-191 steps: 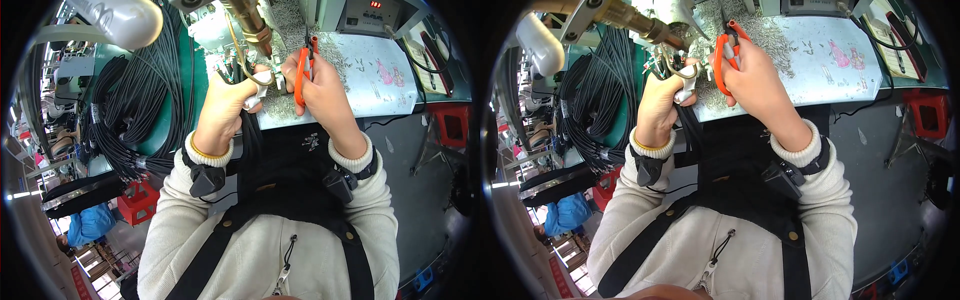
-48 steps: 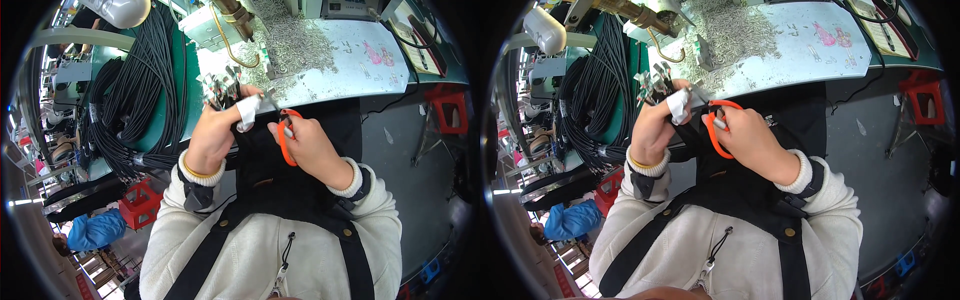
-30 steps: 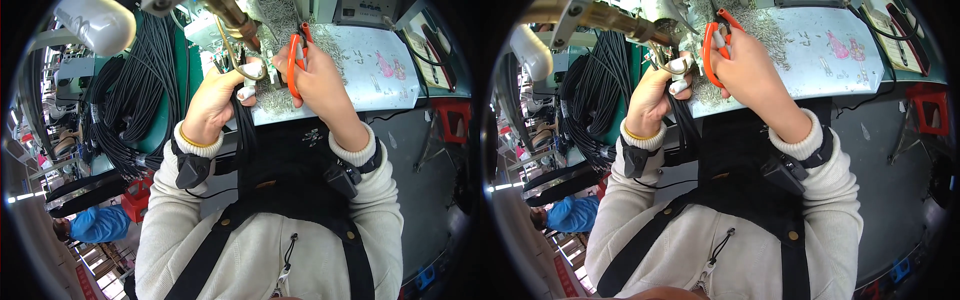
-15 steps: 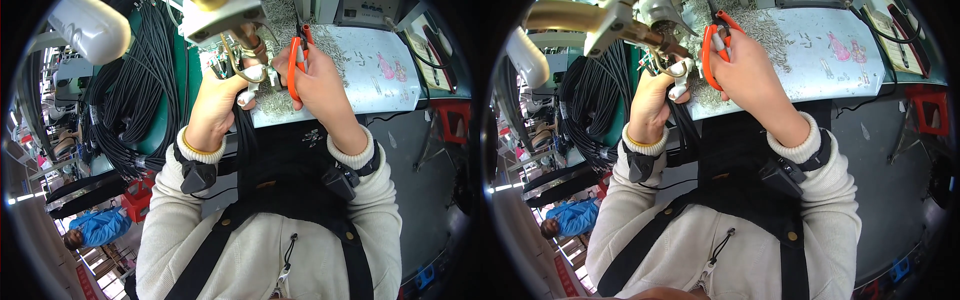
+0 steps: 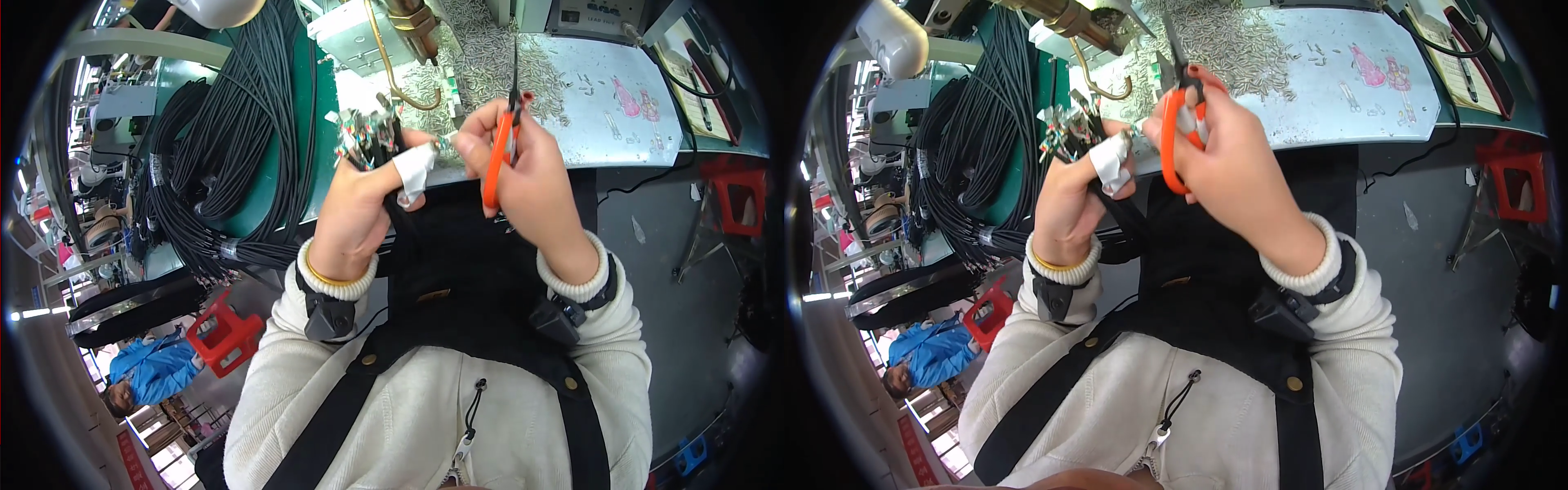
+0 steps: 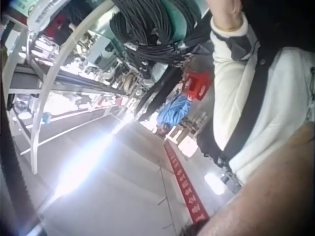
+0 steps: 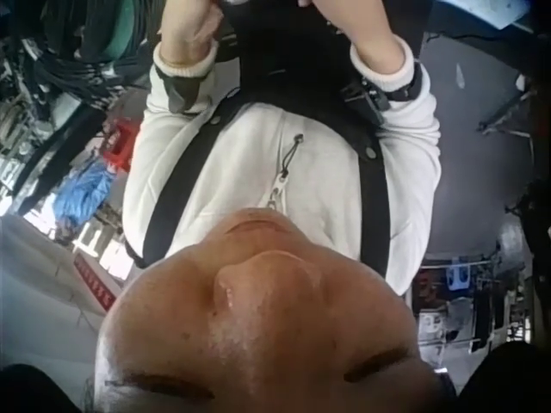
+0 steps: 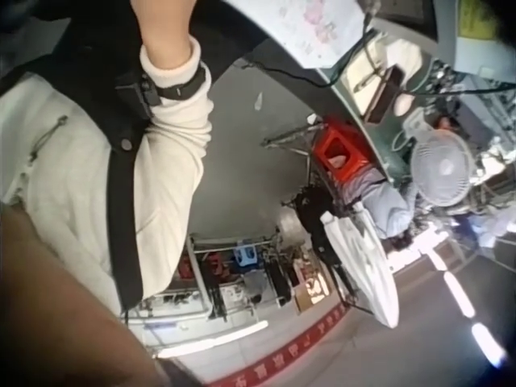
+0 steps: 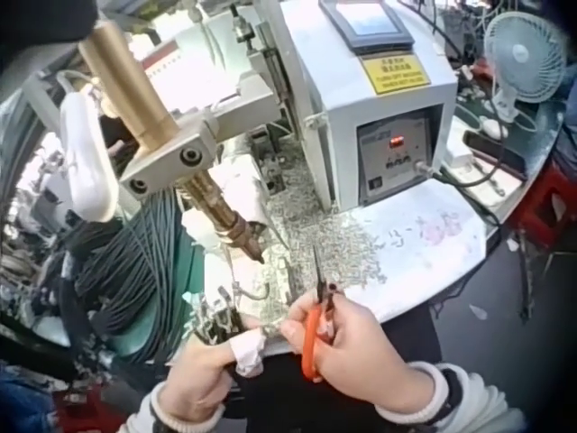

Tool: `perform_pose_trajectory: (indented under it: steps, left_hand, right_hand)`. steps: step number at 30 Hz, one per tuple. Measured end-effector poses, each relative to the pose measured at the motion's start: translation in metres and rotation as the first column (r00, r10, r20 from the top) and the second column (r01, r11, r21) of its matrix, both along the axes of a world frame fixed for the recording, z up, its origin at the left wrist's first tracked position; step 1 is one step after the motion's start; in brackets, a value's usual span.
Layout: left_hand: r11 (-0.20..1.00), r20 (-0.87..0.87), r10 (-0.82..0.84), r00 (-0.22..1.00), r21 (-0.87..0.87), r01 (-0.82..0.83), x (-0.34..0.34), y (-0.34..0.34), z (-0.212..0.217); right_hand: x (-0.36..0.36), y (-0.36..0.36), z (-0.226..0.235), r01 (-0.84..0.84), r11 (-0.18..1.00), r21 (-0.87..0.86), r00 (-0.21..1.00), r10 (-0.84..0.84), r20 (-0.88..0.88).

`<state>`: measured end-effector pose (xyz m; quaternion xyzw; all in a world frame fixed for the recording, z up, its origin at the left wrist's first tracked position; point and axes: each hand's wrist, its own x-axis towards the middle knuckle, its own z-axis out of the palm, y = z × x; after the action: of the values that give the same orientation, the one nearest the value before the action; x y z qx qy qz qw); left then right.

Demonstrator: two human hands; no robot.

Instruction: The person trims the ends of wires with shears and places them into a machine to be crimped, repeating this process for several cables. Finally, the person gathers the finished wires into a bundle by hand.

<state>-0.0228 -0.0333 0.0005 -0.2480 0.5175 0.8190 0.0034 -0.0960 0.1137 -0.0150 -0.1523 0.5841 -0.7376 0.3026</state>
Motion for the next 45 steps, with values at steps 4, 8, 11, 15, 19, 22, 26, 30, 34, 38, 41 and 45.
perform_pose_trajectory:
  steps: [4, 8, 11, 15, 19, 22, 26, 30, 34, 38, 41, 45]
  left_hand:
    - [0.953, 0.002, -0.036, 0.999, -0.301, 0.035, 0.018, 0.011, 0.002]
    - [0.891, 0.021, -0.060, 0.998, -0.450, 0.064, 0.021, 0.009, 0.002]
    - [0.985, 0.018, -0.065, 0.998, -0.161, 0.067, 0.004, -0.006, -0.003]
    - [0.998, -0.030, -0.058, 0.998, 0.026, 0.058, -0.029, -0.017, -0.011]
    - [0.998, -0.028, -0.044, 0.999, 0.050, 0.045, -0.045, -0.016, -0.010]
    - [0.998, -0.016, -0.057, 0.998, 0.019, 0.057, -0.048, -0.016, -0.009]
    - [0.994, -0.018, -0.093, 0.996, -0.059, 0.091, -0.050, -0.019, -0.007]
    - [0.992, -0.025, -0.108, 0.994, -0.061, 0.107, -0.053, -0.021, -0.007]
    - [0.995, -0.060, -0.096, 0.994, -0.041, 0.094, -0.053, -0.020, -0.010]
    - [0.995, -0.070, -0.049, 0.996, -0.089, 0.043, -0.050, -0.016, -0.009]
    - [0.990, -0.063, -0.003, 0.998, -0.138, -0.006, -0.050, -0.012, -0.007]
    - [0.990, -0.032, -0.029, 0.999, -0.136, 0.024, -0.050, -0.012, -0.003]
  right_hand:
    - [0.016, 0.012, -0.016, 0.072, 0.996, 0.061, 0.946, -0.049, -0.320]
    - [0.016, 0.027, -0.020, 0.100, 0.986, 0.132, 0.956, -0.058, -0.287]
    - [0.009, 0.029, -0.009, 0.099, 0.977, 0.191, 0.994, -0.088, -0.061]
    - [-0.004, 0.017, -0.008, 0.151, 0.986, 0.076, 0.982, -0.141, -0.121]
    - [-0.024, -0.004, -0.007, 0.189, 0.979, 0.075, 0.969, -0.174, -0.173]
    - [-0.041, -0.020, -0.010, 0.110, 0.983, 0.148, 0.987, -0.089, -0.137]
    - [-0.047, -0.023, -0.011, 0.036, 0.987, 0.156, 0.996, -0.022, -0.091]
    - [-0.048, -0.023, -0.011, 0.033, 0.992, 0.121, 0.997, -0.023, -0.080]
    - [-0.048, -0.022, -0.009, 0.030, 0.994, 0.101, 0.997, -0.024, -0.067]
    - [-0.046, -0.024, -0.008, 0.046, 0.994, 0.098, 0.997, -0.039, -0.069]
    - [-0.044, -0.022, -0.007, 0.058, 0.994, 0.092, 0.996, -0.051, -0.068]
    - [-0.043, -0.022, -0.007, 0.061, 0.995, 0.082, 0.997, -0.056, -0.058]
